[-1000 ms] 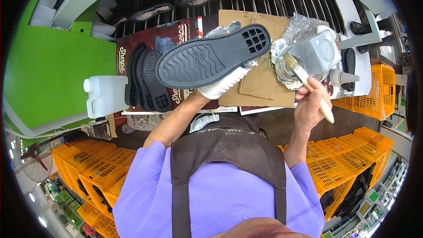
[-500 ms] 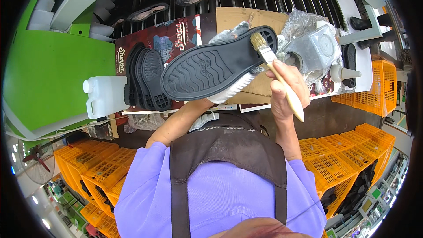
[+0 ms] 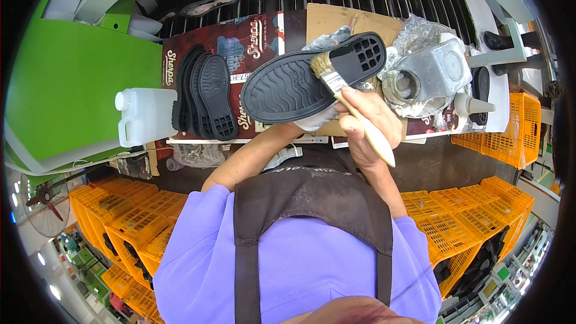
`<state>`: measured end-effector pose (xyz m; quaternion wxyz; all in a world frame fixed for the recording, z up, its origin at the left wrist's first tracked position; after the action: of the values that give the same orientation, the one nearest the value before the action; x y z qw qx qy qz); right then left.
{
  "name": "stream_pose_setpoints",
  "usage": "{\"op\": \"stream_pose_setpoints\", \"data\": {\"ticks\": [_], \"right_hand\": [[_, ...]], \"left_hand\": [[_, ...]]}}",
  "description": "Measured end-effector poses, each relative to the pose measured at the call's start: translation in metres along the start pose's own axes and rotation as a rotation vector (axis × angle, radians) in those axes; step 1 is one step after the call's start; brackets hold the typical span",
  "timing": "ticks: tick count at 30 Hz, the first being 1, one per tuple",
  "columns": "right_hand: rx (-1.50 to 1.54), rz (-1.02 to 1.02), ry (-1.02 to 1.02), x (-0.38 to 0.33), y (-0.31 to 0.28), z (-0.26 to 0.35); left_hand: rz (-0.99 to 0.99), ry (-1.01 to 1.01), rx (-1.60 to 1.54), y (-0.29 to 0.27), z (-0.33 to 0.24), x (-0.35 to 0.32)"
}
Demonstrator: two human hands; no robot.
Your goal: The person applies a dark adhesive to the bottom of black shoe soles using a brush. They repeatedly dip the brush into a container and spread the substance across the sole's surface and grooves, handling multiple soles one at a time.
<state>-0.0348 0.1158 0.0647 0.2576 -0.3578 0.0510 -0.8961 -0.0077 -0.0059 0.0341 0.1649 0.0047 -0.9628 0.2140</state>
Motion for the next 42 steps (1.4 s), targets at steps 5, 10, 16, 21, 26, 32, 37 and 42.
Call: {"op": "stream_pose_setpoints", "data": {"ticks": [5,10,16,21,26,32,37,42], "right_hand": [[0.072,0.023,-0.021,0.001,0.01,0.003],[0.086,0.071,-0.022,0.002,0.017,0.009],[0.234,0.085,0.058,-0.001,0.022,0.01],[0.266,0.13,0.073,-0.001,0.023,0.009],[0.316,0.197,0.159,0.002,0.021,0.006],[0.284,0.337,0.249,0.016,0.007,-0.001],[0.358,0.48,0.378,0.029,-0.002,-0.02],[0.363,0.587,0.5,0.037,-0.009,-0.041]], "left_hand": [[0.064,-0.058,-0.162,0.01,0.021,-0.014],[0.154,-0.113,-0.306,0.021,0.038,-0.024],[0.249,-0.152,-0.42,0.031,0.05,-0.032],[0.305,-0.175,-0.489,0.037,0.055,-0.035],[0.361,-0.193,-0.537,0.041,0.057,-0.037],[0.457,-0.211,-0.469,0.033,0.044,-0.031],[0.602,-0.234,-0.507,0.025,0.034,-0.028],[0.69,-0.269,-0.604,0.012,0.024,-0.025]]}}
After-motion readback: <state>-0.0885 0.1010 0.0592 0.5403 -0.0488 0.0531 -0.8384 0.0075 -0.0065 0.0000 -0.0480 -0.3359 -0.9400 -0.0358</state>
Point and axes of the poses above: each hand's wrist, its own x-axis towards the middle knuckle, its own y-axis out of the palm, z = x × y, the point moved 3 cm from there along x, towards the middle knuckle, and after that the axes turned 11 degrees about z, right-handed, at the moved point
